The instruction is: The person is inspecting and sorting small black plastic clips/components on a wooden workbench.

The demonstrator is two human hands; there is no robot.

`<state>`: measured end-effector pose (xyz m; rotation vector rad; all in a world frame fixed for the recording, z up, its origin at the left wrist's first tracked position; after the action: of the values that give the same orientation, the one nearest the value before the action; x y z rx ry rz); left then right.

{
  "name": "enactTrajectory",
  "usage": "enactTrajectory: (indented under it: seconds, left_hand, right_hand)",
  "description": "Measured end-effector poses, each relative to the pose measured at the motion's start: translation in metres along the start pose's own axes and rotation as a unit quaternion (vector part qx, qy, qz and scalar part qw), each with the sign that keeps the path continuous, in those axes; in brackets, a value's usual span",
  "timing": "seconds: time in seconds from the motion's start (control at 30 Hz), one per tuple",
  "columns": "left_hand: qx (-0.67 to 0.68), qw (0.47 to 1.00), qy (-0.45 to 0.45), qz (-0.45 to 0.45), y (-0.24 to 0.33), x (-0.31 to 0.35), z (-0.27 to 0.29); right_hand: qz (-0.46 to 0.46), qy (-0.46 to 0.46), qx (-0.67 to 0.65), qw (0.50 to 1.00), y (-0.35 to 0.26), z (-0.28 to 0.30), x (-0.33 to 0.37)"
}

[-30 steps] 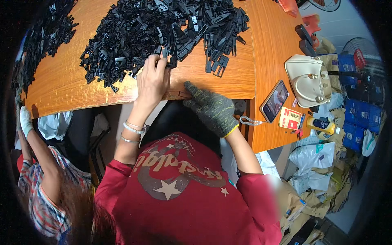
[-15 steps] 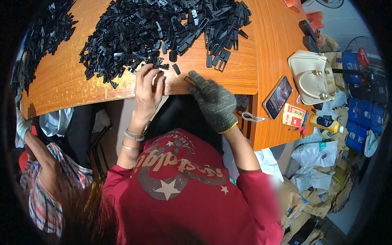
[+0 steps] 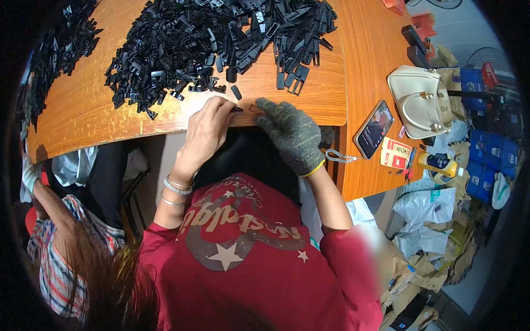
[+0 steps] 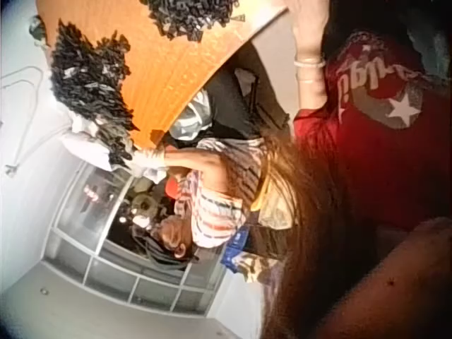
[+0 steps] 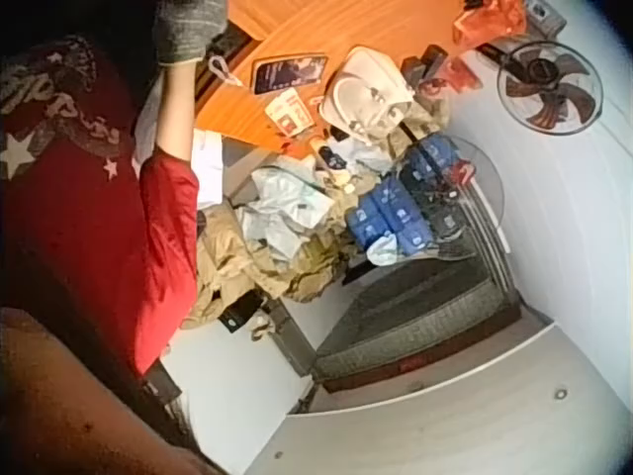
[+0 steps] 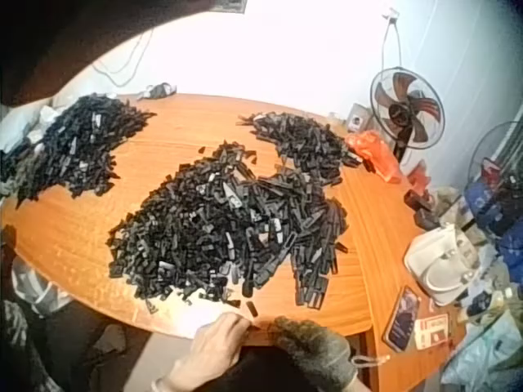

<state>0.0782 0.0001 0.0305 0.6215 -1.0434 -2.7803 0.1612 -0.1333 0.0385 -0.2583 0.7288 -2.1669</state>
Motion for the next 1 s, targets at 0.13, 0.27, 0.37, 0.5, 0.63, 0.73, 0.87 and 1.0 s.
enactTrajectory:
  seconds: [0.13,0.27,0.37,0.5,0.63,0.73,0.87,1.0]
  left_hand:
    - [0.024,1.000,-0.011,-0.006,0.001,-0.007,-0.007]
    - [0.030,0.999,-0.013,-0.010,0.000,-0.009,-0.010]
    - [0.028,0.999,-0.015,-0.006,0.000,-0.010,-0.012]
    - [0.022,0.999,-0.023,0.009,-0.004,-0.010,-0.015]
    - [0.008,1.000,-0.025,0.001,-0.003,-0.008,-0.021]
    - [0.015,1.000,-0.005,-0.015,-0.003,-0.007,-0.020]
    - [-0.014,1.000,0.005,-0.023,0.000,-0.005,-0.021]
    - [0.000,1.000,0.023,-0.013,-0.004,-0.004,-0.021]
  right_hand:
    - [-0.005,-0.014,0.017,1.000,-0.003,0.002,-0.005]
    - [0.039,-0.040,0.067,0.996,-0.010,0.005,-0.016]
    - [0.046,-0.073,0.079,0.993,-0.014,0.005,-0.024]
    - [0.075,-0.125,0.109,0.983,-0.023,0.001,-0.036]
    - [0.106,-0.152,0.136,0.973,-0.029,-0.010,-0.046]
    - [0.143,-0.173,0.173,0.959,-0.044,-0.021,-0.051]
    - [0.122,-0.206,0.182,0.954,-0.045,-0.026,-0.057]
    - [0.136,-0.201,0.172,0.955,-0.038,-0.032,-0.053]
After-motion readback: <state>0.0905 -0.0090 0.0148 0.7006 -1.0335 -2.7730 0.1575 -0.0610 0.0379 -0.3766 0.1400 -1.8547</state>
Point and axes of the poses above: each hand's wrist, its own x-axis away from the middle knuckle, its own z-axis out of the back of the hand, y = z × x, the point moved 9 cm from there along -x, towards the middle knuckle, and after that the axes turned 6 degrees about z, right-handed, at the moved point
